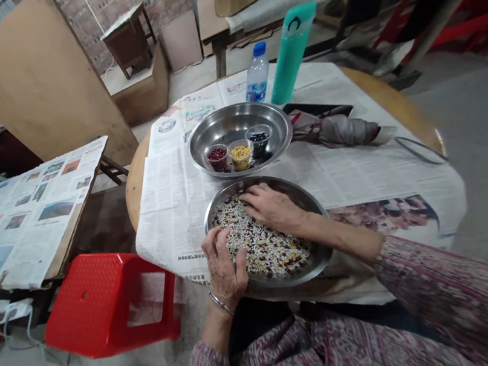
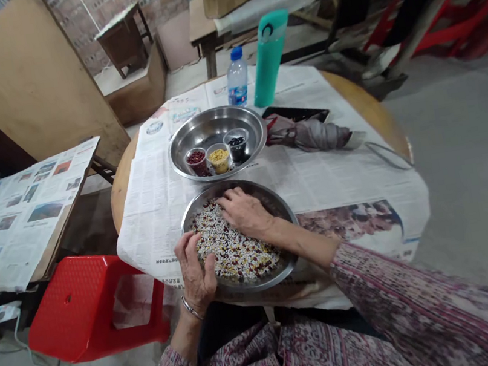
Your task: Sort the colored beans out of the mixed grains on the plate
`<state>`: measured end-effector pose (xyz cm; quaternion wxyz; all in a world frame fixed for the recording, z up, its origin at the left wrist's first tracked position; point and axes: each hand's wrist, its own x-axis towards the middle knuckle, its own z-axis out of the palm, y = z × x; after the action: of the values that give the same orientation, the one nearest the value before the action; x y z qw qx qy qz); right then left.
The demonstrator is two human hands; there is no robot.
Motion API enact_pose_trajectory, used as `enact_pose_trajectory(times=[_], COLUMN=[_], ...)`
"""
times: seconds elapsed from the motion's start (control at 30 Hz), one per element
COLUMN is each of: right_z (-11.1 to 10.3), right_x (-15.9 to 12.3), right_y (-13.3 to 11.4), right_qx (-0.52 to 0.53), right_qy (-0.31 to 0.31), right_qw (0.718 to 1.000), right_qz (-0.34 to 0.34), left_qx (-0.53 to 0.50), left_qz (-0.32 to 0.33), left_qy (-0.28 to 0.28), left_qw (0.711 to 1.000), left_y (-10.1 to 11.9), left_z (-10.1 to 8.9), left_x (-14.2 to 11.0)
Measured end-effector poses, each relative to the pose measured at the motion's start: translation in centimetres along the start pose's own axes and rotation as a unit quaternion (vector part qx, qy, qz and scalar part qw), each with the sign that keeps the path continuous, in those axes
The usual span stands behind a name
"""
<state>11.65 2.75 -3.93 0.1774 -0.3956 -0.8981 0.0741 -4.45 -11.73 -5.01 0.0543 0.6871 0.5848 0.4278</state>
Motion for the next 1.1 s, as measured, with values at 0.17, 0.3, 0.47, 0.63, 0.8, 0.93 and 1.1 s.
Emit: enact_pose_trajectory(times=[0.17,0.3,0.47,0.63,0.8,0.93,1.1], right_z=[0.5,-0.9,-2.6,-2.5,-1.8,-1.7,-1.8], right_x=[-0.7,-3.0,-5.9,-6.6,-6.0,-6.8,-9.1], right_y=[-3.7,-3.8,0.1,2.9,2.4,1.9,1.2], right_qx=[0.044,0.083,0.054,-0.006,-0.019,0.014,0.055], right_qy=[-0.032,-0.070,-0.051,-0.006,0.018,0.077,0.134], right_qw=[0.988,0.959,0.973,0.997,1.000,0.997,0.989], right_qz=[-0.147,-0.262,-0.219,-0.075,-0.006,-0.010,0.003], left_qx=[0.001,0.009,0.015,0.025,0.057,0.094,0.132], left_qz=[0.018,0.014,0.016,0.032,0.080,0.186,0.308], left_qy=[0.004,0.003,-0.009,0.003,-0.096,-0.275,-0.331], left_qw=[1.000,1.000,1.000,0.999,0.990,0.939,0.882], left_y=[-0.2,-0.2,-0.1,0.2,1.8,3.6,3.6], left_z=[0.1,0.0,-0.1,-0.3,-1.4,-1.0,2.5], left_x=[0.1,0.1,0.0,0.2,1.7,3.1,5.5])
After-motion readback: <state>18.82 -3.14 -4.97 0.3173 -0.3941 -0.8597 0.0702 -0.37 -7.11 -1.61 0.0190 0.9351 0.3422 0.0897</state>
